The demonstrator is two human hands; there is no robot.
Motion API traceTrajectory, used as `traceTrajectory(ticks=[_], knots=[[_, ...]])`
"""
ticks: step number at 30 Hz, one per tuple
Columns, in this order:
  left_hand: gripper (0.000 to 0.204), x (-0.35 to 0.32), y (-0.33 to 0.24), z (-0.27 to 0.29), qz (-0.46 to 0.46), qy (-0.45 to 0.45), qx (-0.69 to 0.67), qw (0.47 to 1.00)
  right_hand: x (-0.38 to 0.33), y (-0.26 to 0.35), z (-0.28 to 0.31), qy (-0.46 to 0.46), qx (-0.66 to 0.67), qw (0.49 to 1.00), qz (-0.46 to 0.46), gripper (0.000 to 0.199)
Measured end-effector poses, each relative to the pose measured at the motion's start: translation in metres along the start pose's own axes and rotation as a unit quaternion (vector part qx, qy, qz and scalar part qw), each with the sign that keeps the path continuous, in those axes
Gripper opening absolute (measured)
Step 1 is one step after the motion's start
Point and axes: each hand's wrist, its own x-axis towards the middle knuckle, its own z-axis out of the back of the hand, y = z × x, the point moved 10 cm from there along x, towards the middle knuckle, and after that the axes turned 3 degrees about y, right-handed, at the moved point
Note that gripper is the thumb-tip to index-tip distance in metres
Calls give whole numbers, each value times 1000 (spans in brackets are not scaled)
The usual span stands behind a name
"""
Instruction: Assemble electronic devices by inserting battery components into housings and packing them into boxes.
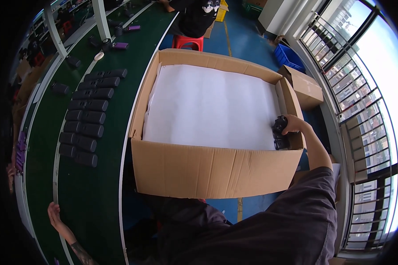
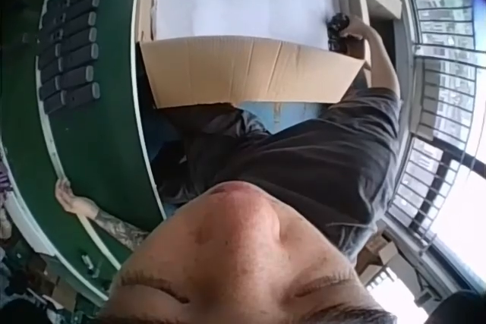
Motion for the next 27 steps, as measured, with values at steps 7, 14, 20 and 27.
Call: traceTrajectory(ticks=[7, 14, 20, 27], knots=[[44, -1, -5, 0, 1, -6, 8, 1000, -10, 9, 12, -55, -16, 998, 16, 74], [45, 0, -3, 1, -6, 1, 24, 1000, -18, 20, 28, -49, -8, 999, -15, 70], [45, 1, 1, 2, -6, 6, 11, 1000, -11, -13, -3, 155, 58, 985, -54, 66], [45, -1, 2, 7, -2, 0, 18, 1000, -6, -12, -35, 243, 60, 966, -58, 65]])
